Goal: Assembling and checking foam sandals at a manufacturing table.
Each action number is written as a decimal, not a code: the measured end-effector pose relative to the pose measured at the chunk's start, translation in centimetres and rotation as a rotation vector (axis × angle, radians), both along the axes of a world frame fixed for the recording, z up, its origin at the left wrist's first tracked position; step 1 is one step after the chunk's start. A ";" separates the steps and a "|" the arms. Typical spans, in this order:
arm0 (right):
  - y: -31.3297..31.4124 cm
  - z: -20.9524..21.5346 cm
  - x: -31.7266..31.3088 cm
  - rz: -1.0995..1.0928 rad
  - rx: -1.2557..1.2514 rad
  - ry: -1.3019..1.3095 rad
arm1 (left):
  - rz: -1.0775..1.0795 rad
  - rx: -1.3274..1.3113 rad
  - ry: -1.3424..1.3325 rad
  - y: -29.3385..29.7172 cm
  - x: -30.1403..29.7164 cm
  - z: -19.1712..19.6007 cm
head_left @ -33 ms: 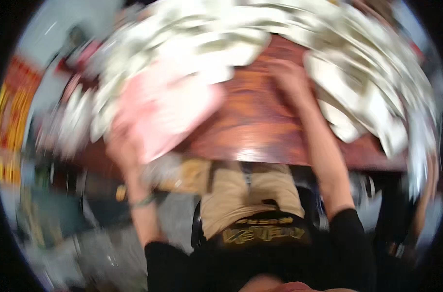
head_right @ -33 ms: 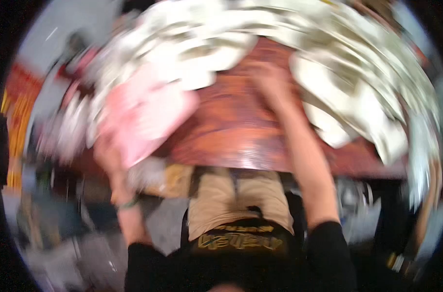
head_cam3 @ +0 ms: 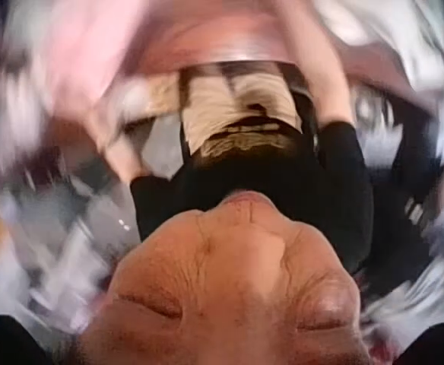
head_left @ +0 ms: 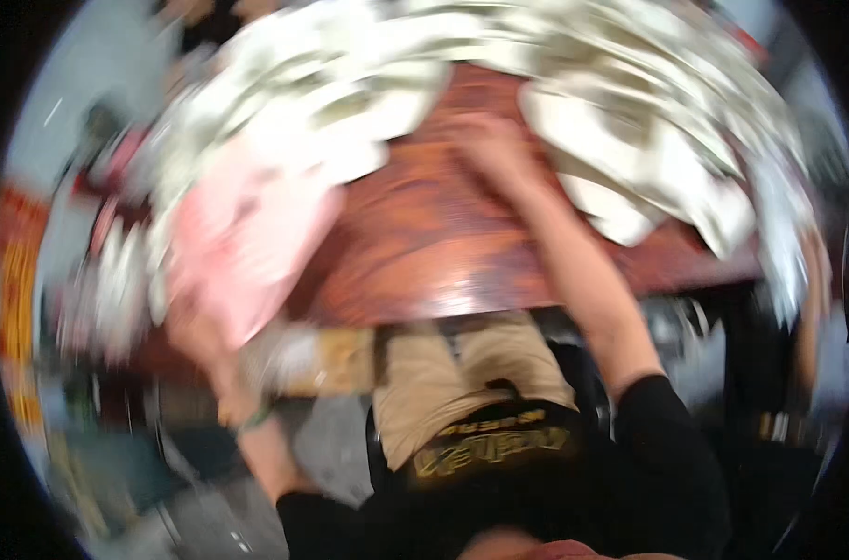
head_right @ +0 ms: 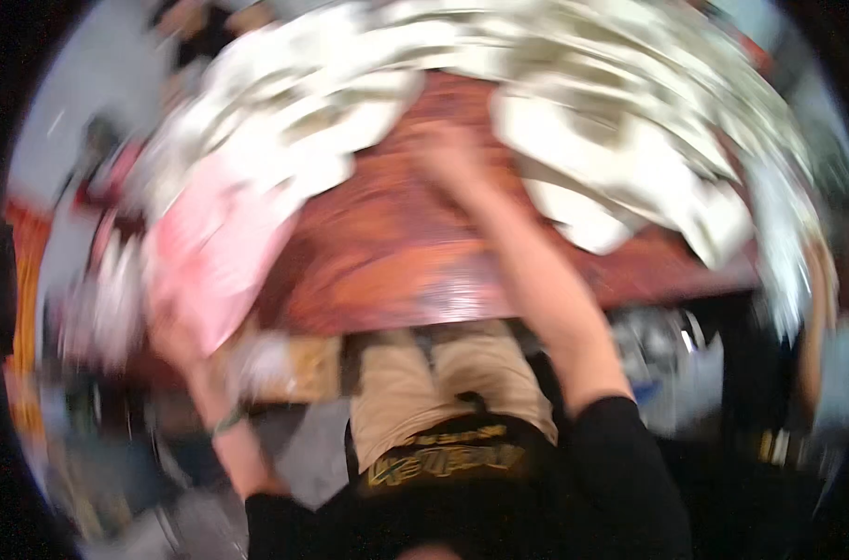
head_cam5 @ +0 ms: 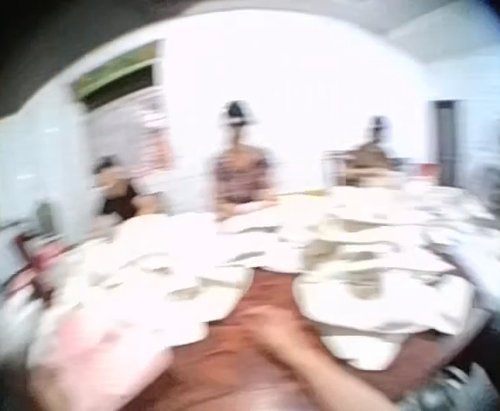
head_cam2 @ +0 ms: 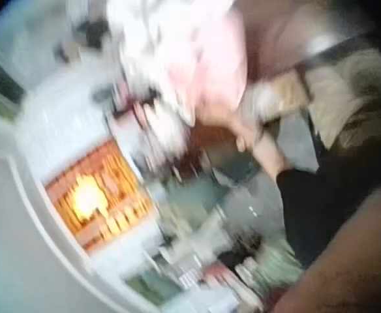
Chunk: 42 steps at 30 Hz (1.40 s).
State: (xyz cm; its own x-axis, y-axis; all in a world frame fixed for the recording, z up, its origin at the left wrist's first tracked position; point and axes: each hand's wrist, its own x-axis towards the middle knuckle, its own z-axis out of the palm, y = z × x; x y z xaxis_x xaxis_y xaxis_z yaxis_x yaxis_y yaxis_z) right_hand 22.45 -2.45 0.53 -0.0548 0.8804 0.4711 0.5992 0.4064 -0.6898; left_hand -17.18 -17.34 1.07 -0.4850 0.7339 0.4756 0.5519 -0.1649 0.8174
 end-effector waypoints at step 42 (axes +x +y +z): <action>6.1 14.8 27.3 -0.251 -0.028 -0.090 | 0.134 0.160 0.067 0.9 -6.4 0.2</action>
